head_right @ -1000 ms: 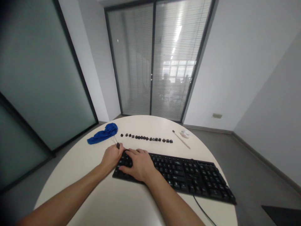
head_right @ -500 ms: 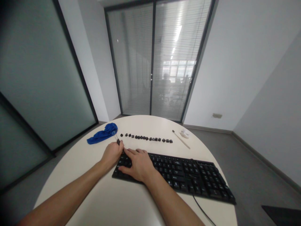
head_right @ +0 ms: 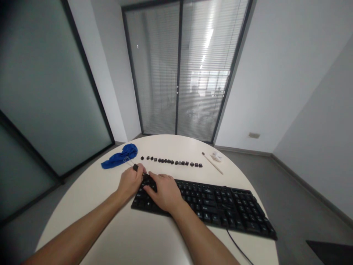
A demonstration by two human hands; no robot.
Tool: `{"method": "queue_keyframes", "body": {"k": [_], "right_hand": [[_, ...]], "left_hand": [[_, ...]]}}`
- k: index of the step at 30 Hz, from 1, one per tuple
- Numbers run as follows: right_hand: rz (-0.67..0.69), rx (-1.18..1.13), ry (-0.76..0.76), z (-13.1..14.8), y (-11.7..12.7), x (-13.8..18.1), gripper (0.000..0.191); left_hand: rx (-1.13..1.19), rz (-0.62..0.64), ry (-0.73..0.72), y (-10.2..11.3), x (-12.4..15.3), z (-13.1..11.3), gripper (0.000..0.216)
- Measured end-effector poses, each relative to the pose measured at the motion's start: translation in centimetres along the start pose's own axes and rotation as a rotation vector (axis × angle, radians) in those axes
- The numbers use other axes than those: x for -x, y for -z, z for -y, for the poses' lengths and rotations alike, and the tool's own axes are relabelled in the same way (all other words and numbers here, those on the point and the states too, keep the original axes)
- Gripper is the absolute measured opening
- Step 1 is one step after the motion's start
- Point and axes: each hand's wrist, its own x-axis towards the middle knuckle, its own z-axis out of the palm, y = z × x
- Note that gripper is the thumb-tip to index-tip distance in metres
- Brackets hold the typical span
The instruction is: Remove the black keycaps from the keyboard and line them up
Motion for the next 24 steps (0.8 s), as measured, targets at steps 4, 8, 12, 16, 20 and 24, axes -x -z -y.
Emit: {"method": "queue_keyframes", "body": {"k": [4, 8, 12, 16, 20, 24], "right_hand": [[-0.046, -0.19, -0.094, -0.4, 0.1, -0.2, 0.037], [-0.083, -0.411, -0.133, -0.9, 0.4, -0.3, 0.034], [-0.104, -0.567, -0.139, -1.3, 0.4, -0.5, 0.03], [-0.104, -0.629, -0.178, -1.6, 0.3, -0.7, 0.028], [-0.107, -0.677, -0.232, -1.8, 0.1, -0.8, 0.027], [-0.125, -0.655, -0.277, -2.0, -0.1, -0.9, 0.024]], "left_hand": [[0.125, -0.046, -0.099, 0.3, 0.8, -0.4, 0.041], [0.244, -0.07, -0.188, 0.4, 1.4, -0.8, 0.038], [0.292, -0.062, -0.239, 0.6, 1.8, -1.1, 0.035], [0.265, -0.046, -0.289, 0.7, 1.8, -1.1, 0.032], [0.149, -0.051, -0.314, 0.3, 1.6, -1.3, 0.03], [0.017, -0.089, -0.333, 0.0, 1.3, -1.4, 0.029]]}}
